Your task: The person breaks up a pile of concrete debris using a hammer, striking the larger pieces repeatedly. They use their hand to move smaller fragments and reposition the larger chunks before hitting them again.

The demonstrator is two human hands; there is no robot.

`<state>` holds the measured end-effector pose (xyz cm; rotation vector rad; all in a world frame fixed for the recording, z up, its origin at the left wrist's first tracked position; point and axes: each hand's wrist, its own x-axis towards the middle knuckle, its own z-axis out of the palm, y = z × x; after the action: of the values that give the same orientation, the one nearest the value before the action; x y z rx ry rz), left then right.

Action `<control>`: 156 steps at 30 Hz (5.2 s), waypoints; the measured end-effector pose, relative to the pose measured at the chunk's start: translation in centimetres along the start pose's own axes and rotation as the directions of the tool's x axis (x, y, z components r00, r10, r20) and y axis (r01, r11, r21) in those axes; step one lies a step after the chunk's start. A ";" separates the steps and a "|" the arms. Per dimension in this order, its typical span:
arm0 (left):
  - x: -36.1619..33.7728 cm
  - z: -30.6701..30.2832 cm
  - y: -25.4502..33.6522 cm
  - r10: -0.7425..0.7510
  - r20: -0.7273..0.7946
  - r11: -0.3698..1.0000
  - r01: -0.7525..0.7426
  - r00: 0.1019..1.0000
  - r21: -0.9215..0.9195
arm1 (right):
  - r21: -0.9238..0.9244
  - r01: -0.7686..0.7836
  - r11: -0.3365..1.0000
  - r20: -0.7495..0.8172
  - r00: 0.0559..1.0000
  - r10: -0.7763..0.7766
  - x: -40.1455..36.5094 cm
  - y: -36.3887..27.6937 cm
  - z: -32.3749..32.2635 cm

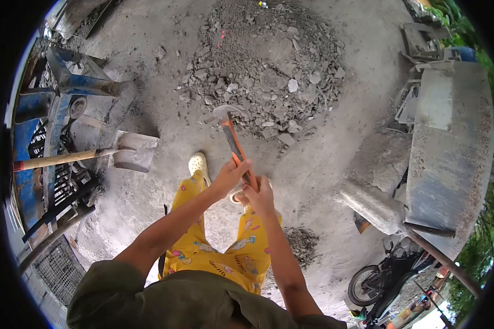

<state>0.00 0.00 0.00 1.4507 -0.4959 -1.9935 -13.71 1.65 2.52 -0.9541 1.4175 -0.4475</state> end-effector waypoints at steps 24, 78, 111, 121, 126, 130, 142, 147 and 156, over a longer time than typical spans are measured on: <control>41.2 -39.0 -18.1 0.704 -0.649 0.570 -0.774 0.288 0.276 | 0.096 0.425 0.900 -0.045 0.905 -0.422 32.1 24.6 16.0; 44.9 -37.8 -19.4 0.668 -0.709 0.531 -0.812 0.227 0.240 | -0.033 0.144 0.989 -0.148 0.978 -0.147 34.8 30.4 21.4; 45.4 -37.5 -19.2 0.677 -0.710 0.491 -0.837 0.194 0.240 | -0.433 0.280 0.857 -0.192 0.900 -0.391 34.9 33.9 20.4; 44.7 -37.4 -19.5 0.659 -0.711 0.539 -0.815 0.247 0.216 | -0.113 0.447 0.888 -0.180 0.869 -0.460 32.8 31.6 20.8; 45.2 -37.3 -19.8 0.661 -0.706 0.533 -0.821 0.253 0.205 | -0.099 0.038 0.994 -0.099 0.994 -0.048 36.9 33.4 19.8; 43.8 -37.1 -19.2 0.644 -0.695 0.545 -0.829 0.318 0.125 | 0.175 0.076 0.982 0.000 0.997 -0.077 34.8 30.3 19.4; 44.5 -37.7 -18.5 0.661 -0.703 0.556 -0.801 0.262 0.224 | -0.061 0.045 0.997 -0.048 0.998 -0.047 38.6 29.6 21.1; 44.7 -37.6 -19.7 0.635 -0.718 0.542 -0.826 0.283 0.153 | 0.038 0.315 0.948 -0.119 0.944 -0.309 34.9 27.8 21.3; 45.3 -38.5 -19.1 0.659 -0.700 0.490 -0.863 0.274 0.123 | 0.022 -0.038 0.999 -0.031 0.999 0.039 38.2 31.4 21.7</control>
<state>21.96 -14.15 -56.73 1.2356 -0.4271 -0.5963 4.33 -3.34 -48.05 -0.9043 1.4541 -0.4495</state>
